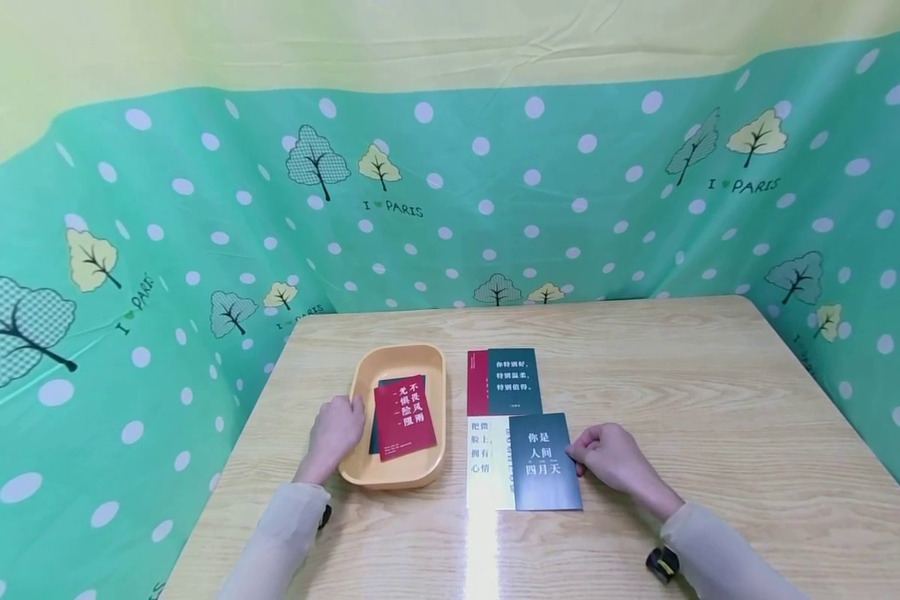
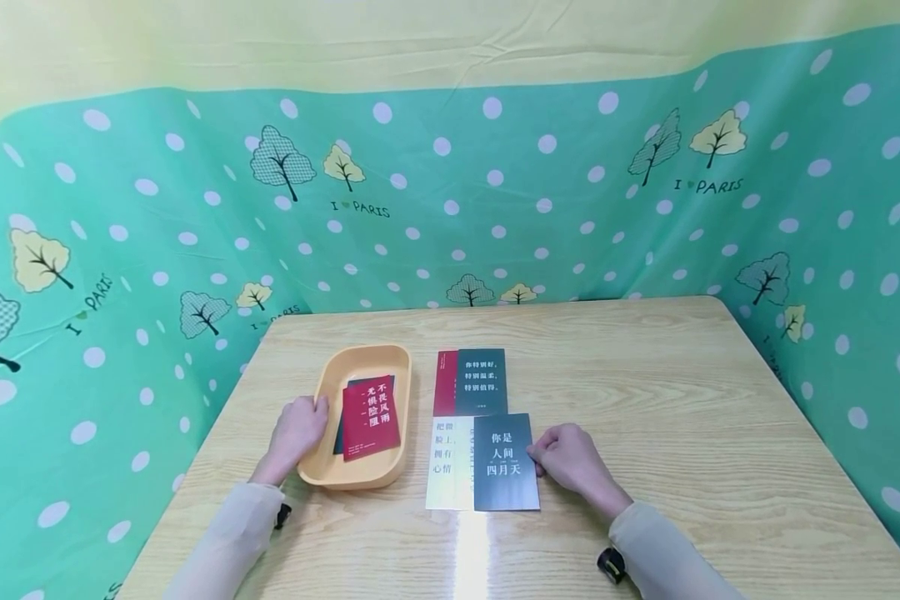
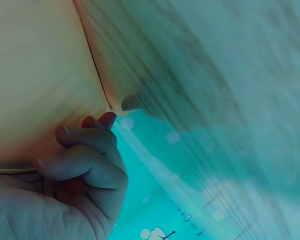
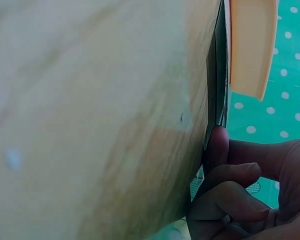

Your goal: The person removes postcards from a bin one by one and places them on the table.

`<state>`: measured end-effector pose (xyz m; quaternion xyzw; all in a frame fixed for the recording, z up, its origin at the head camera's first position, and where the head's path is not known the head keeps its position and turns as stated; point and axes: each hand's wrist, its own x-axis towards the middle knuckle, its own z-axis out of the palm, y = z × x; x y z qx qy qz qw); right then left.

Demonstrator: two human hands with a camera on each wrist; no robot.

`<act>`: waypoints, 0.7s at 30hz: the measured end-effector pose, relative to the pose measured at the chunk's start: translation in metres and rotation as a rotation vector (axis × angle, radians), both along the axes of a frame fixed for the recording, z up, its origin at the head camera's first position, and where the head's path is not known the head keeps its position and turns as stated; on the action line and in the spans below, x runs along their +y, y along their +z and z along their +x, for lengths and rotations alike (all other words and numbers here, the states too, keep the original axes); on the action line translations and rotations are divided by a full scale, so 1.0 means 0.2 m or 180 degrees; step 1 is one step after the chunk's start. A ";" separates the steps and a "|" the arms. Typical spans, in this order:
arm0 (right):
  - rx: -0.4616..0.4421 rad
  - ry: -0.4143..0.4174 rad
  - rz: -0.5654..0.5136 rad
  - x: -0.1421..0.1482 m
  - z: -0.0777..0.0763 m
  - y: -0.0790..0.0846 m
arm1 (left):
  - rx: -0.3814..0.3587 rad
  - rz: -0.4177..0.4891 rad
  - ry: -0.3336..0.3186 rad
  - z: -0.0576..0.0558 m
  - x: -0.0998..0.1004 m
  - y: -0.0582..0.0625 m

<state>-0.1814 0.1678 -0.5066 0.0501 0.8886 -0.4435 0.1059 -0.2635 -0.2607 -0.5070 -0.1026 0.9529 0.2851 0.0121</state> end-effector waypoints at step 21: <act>-0.0123 0.0074 0.0139 -0.01 -0.03 -0.01 | -0.0027 0.0045 0.0013 0.01 0.00 0.01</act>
